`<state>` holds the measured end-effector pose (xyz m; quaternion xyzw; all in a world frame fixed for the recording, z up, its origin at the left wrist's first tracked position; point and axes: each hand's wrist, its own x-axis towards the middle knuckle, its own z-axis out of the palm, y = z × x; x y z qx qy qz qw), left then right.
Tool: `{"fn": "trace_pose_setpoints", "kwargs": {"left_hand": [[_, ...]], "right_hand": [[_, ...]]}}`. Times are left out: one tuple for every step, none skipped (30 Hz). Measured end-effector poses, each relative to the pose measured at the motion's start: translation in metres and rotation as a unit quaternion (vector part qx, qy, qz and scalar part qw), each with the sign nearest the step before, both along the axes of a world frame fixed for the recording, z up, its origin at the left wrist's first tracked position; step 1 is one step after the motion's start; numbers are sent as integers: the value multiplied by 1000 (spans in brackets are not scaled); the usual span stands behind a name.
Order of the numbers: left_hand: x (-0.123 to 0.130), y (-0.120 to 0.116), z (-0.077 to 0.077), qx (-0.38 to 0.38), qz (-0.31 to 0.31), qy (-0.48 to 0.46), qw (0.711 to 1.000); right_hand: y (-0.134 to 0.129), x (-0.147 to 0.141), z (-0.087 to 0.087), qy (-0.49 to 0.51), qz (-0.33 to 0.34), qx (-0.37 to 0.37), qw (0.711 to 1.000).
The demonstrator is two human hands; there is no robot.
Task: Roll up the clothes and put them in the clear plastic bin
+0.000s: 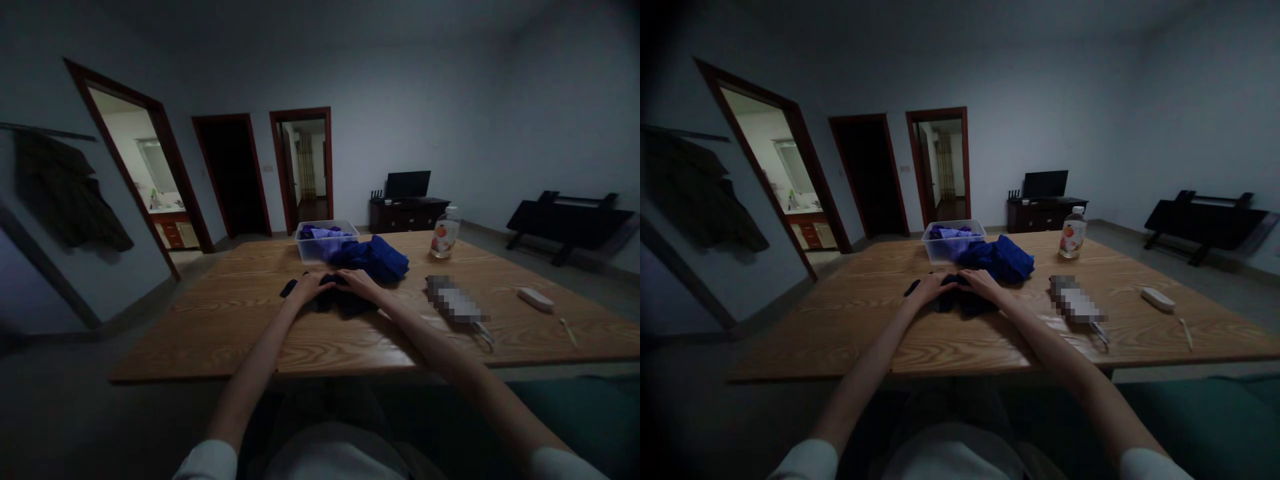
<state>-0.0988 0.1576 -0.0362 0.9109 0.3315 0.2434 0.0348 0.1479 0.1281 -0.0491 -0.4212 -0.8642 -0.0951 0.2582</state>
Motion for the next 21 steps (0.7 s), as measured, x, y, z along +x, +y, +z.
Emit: {"fn": "trace_pose_setpoints", "kwargs": {"left_hand": [[0, -1, 2, -10, 1, -4, 1000], [1, -3, 4, -19, 3, -7, 1000], [2, -5, 5, -28, 4, -11, 1000], [2, -6, 7, -41, 0, -14, 999], [3, -7, 8, -54, -9, -18, 998], [3, -7, 9, -68, -23, -24, 997], [3, -7, 9, -82, -37, -30, 996], [3, -7, 9, -94, -47, -36, 994], [3, -6, 9, -104, -53, -41, 992], [3, -5, 9, -111, -54, -43, 991], [3, -4, 8, -114, -49, -45, 991], [4, -4, 8, -114, -39, -43, 992], [4, -3, 7, -110, -30, -42, 993], [5, -3, 7, -104, -21, -39, 994], [5, -4, 6, -97, -14, -36, 995], [6, -4, 6, -91, -9, -33, 995], [6, -4, 6, -85, -9, -32, 996], [5, -5, 6, -80, -12, -31, 996], [5, -5, 6, -76, -17, -29, 996], [4, -6, 6, -73, -22, -29, 997], [3, -6, 5, -68, -25, -30, 997]], "right_hand": [[-1, -1, 1, -4, -5, 7, 1000], [-2, -2, 1, -11, -10, 15, 1000], [-2, -2, 2, -21, -14, 24, 999], [-3, -3, 2, -35, -18, 34, 999], [-3, -3, 2, -50, -21, 43, 998], [-3, -3, 2, -60, -24, 50, 997], [-3, -3, 2, -64, -26, 55, 996], [-3, -3, 2, -63, -27, 56, 996], [-3, -3, 2, -55, -27, 53, 997], [-3, -3, 3, -42, -25, 47, 998], [-3, -2, 3, -23, -21, 35, 999], [-3, -2, 4, 0, -16, 18, 1000], [-3, -1, 5, 26, -7, -5, 1000], [-4, 0, 6, 55, 6, -36, 998], [-4, 2, 8, 83, 22, -73, 994], [-5, 4, 11, 110, 36, -119, 986], [-6, 6, 14, 134, 47, -167, 976], [-7, 9, 17, 152, 54, -210, 964], [-8, 11, 20, 166, 56, -245, 954], [-9, 13, 23, 175, 54, -269, 946], [-10, 15, 27, 180, 52, -284, 940]]}}
